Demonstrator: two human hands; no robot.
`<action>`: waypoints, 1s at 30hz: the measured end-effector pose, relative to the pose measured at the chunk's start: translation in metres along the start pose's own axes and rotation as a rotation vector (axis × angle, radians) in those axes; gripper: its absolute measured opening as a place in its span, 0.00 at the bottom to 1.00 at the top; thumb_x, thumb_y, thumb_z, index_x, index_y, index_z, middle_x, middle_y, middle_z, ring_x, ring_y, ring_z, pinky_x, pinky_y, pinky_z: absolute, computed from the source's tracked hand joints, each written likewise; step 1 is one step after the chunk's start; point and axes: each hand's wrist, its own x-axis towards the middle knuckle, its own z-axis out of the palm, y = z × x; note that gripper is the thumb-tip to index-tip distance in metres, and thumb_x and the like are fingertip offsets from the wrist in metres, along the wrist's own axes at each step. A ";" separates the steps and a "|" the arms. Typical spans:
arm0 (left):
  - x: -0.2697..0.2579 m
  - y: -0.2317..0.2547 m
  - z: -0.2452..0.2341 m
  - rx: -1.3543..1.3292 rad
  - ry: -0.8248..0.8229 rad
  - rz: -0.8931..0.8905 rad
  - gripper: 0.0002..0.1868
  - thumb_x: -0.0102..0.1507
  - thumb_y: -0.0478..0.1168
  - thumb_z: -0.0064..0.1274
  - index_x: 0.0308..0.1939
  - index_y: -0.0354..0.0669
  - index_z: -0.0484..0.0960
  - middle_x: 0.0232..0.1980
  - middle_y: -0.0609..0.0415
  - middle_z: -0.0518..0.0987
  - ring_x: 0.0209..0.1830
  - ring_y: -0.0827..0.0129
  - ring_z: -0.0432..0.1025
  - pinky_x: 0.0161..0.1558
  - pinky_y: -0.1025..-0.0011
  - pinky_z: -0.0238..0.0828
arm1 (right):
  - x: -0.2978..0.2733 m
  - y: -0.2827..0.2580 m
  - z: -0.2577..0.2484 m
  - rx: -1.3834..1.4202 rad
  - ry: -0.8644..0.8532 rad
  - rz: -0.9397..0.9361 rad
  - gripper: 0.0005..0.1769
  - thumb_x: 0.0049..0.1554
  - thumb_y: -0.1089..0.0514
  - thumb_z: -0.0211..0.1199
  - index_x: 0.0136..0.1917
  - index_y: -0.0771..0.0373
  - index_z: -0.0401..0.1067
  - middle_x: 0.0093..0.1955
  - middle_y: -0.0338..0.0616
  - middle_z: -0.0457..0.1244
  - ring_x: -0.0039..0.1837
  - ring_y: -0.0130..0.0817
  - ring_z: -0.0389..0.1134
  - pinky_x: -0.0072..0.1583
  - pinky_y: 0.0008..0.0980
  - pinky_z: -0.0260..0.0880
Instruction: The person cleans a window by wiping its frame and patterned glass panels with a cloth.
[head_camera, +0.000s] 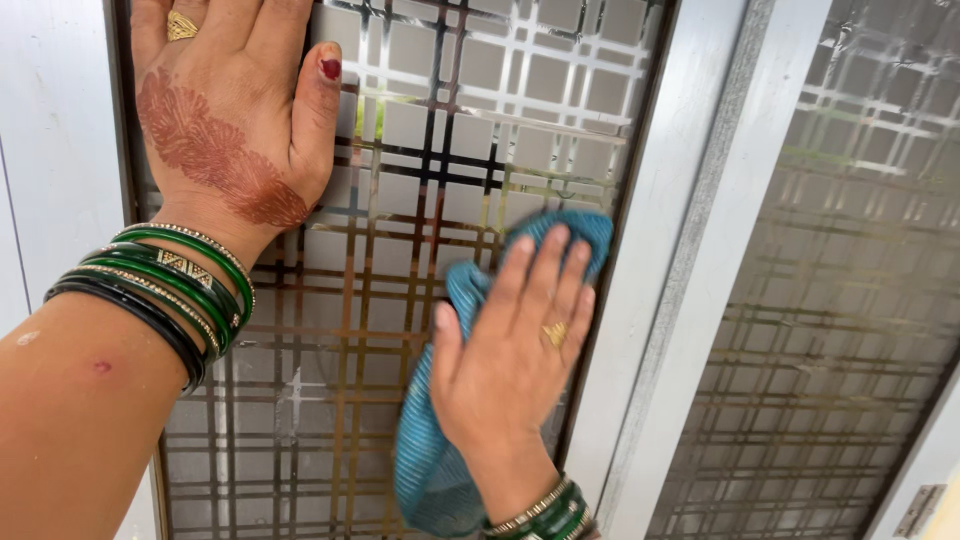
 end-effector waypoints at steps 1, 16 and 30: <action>0.000 -0.002 0.001 0.001 0.012 0.014 0.19 0.80 0.39 0.33 0.70 0.34 0.70 0.66 0.38 0.74 0.64 0.43 0.68 0.75 0.45 0.50 | 0.012 -0.010 0.004 -0.014 0.014 -0.004 0.43 0.64 0.44 0.53 0.80 0.77 0.47 0.84 0.70 0.39 0.85 0.65 0.36 0.81 0.60 0.31; -0.002 -0.007 0.005 -0.077 0.080 0.001 0.19 0.79 0.42 0.33 0.57 0.36 0.79 0.48 0.41 0.79 0.50 0.45 0.71 0.63 0.48 0.58 | 0.028 -0.087 0.009 0.147 -0.047 -0.165 0.45 0.60 0.43 0.59 0.80 0.72 0.53 0.85 0.64 0.44 0.87 0.59 0.40 0.82 0.55 0.35; -0.004 -0.007 -0.005 -0.109 0.096 0.026 0.16 0.78 0.38 0.36 0.62 0.37 0.78 0.55 0.41 0.77 0.55 0.44 0.68 0.64 0.51 0.57 | -0.080 -0.080 0.018 0.086 -0.153 -0.749 0.35 0.66 0.45 0.54 0.82 0.58 0.61 0.85 0.41 0.52 0.87 0.36 0.50 0.85 0.46 0.35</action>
